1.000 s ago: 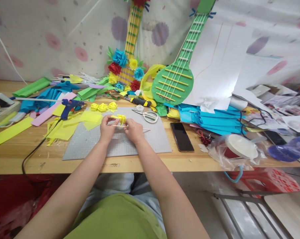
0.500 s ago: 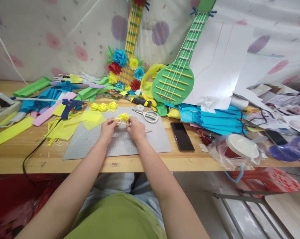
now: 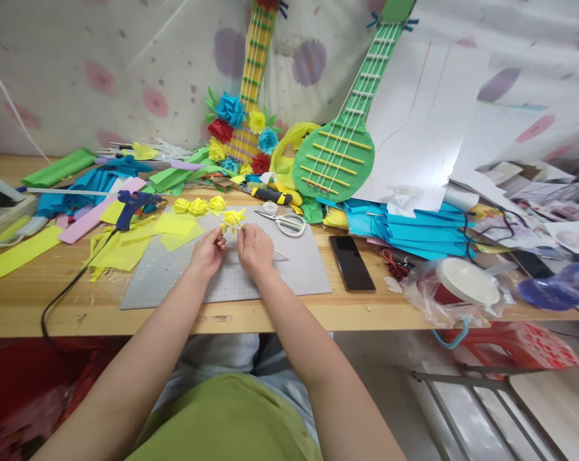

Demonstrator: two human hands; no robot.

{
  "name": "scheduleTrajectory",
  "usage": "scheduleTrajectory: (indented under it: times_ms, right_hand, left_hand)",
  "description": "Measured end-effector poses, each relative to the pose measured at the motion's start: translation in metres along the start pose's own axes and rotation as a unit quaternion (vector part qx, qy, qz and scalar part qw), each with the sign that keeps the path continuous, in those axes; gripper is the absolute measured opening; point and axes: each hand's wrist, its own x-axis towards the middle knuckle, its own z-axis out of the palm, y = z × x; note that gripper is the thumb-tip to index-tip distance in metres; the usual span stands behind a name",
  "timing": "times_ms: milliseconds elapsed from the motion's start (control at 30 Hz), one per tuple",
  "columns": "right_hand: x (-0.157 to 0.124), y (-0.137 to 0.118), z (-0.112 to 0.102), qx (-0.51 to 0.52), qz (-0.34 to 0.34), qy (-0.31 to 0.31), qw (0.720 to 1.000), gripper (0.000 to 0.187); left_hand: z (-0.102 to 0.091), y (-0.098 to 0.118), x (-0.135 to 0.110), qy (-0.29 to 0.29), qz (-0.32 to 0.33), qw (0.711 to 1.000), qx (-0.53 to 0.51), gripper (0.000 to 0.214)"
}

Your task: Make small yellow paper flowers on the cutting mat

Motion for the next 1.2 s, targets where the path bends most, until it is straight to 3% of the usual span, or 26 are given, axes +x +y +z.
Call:
scheduleTrajectory:
  times_ms: [133, 267, 433, 633, 800, 1000, 1200]
  right_hand:
    - [0.0, -0.002, 0.005, -0.033, -0.016, -0.049, 0.998, 0.027]
    - [0.001, 0.002, 0.007, -0.037, 0.02, -0.074, 0.996, 0.026]
    - [0.003, 0.006, 0.005, -0.032, 0.049, -0.08, 0.995, 0.027]
    - [0.002, 0.005, 0.003, -0.018, 0.042, -0.088, 0.995, 0.027]
    - [0.001, 0.003, 0.001, -0.031, 0.057, -0.112, 0.992, 0.028]
    - [0.001, 0.003, -0.001, -0.027, 0.06, -0.12, 0.991, 0.028]
    - [0.0, 0.004, 0.001, -0.014, 0.062, -0.116, 0.991, 0.026]
  left_hand:
    - [0.0, -0.004, 0.002, 0.005, -0.047, 0.998, -0.042, 0.006]
    - [-0.001, -0.004, 0.003, -0.034, -0.086, 0.995, -0.049, 0.008]
    - [-0.001, -0.007, 0.002, -0.1, -0.035, 0.994, -0.013, 0.011]
    - [0.001, -0.011, 0.003, -0.104, 0.016, 0.994, 0.024, 0.008]
    - [-0.001, -0.011, 0.003, -0.064, 0.015, 0.997, 0.035, 0.007]
    - [0.001, -0.01, 0.001, 0.006, 0.041, 0.998, 0.048, 0.024]
    - [-0.002, -0.012, 0.002, 0.013, 0.096, 0.991, 0.092, 0.04]
